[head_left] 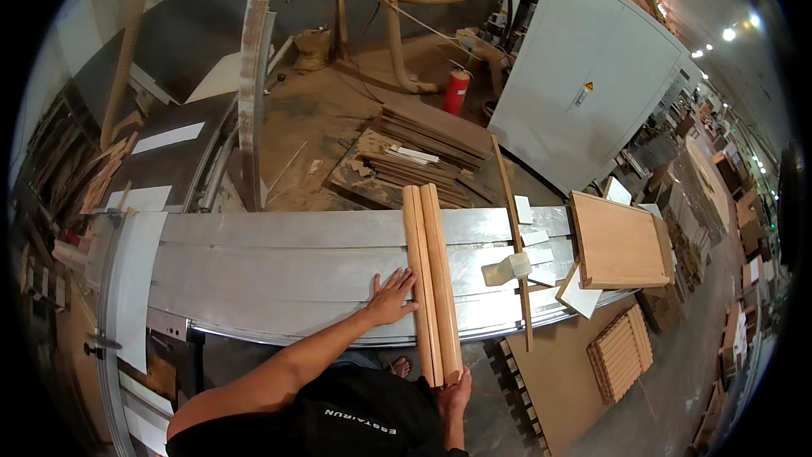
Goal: The person unwraps a bundle of wooden planks and uses a table saw to cut them into smaller pieces. They repeatedly feed the planks through the saw, collect the cut pieces, and stack them on the table.
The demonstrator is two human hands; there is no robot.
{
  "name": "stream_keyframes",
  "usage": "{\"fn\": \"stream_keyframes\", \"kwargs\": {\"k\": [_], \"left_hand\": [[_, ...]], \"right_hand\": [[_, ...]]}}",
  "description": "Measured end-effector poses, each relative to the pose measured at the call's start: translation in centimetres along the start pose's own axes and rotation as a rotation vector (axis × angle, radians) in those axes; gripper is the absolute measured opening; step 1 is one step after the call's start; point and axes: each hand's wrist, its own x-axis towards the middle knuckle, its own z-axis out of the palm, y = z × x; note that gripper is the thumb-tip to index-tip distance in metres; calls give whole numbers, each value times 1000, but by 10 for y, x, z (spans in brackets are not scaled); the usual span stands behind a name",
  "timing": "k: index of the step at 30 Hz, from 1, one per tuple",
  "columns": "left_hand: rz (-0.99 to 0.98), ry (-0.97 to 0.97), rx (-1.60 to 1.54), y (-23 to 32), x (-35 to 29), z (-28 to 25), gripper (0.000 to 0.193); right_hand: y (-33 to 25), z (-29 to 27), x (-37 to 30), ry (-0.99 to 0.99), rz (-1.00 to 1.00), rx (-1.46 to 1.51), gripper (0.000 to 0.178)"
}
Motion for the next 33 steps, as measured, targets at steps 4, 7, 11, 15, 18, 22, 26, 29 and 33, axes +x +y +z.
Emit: {"fn": "stream_keyframes", "kwargs": {"k": [4, 7, 11, 15, 18, 22, 26, 29, 33], "left_hand": [[-3, -26, 29, -2, -5, -1, 85], [-17, -47, 27, -1, -6, -5, 84], [-4, -72, -6, 6, -5, -14, 82], [-42, -113, -136, -2, 1, -15, 80], [-87, -57, -328, -13, -3, -12, 80], [-13, 343, -580, -26, -48, -1, 62], [-161, 449, -851, -12, -150, -16, 22], [-201, 538, -825, -29, -260, -1, 20], [-476, 415, -727, -60, -404, 43, 33]], "right_hand": [[-7, -1, -16, -22, 118, -94, 51], [-5, 0, -17, -71, 141, -99, 61], [-11, 5, -17, -88, 246, 78, 68], [-13, -5, -14, 11, 327, 211, 81], [-1, -49, 1, 76, 344, -229, 82], [46, -154, 32, 169, 543, -634, 67], [72, -158, 47, -165, 210, -1255, 67], [93, -147, 64, -544, -109, -1610, 67], [131, -138, 82, -969, -404, -1768, 68]]}}
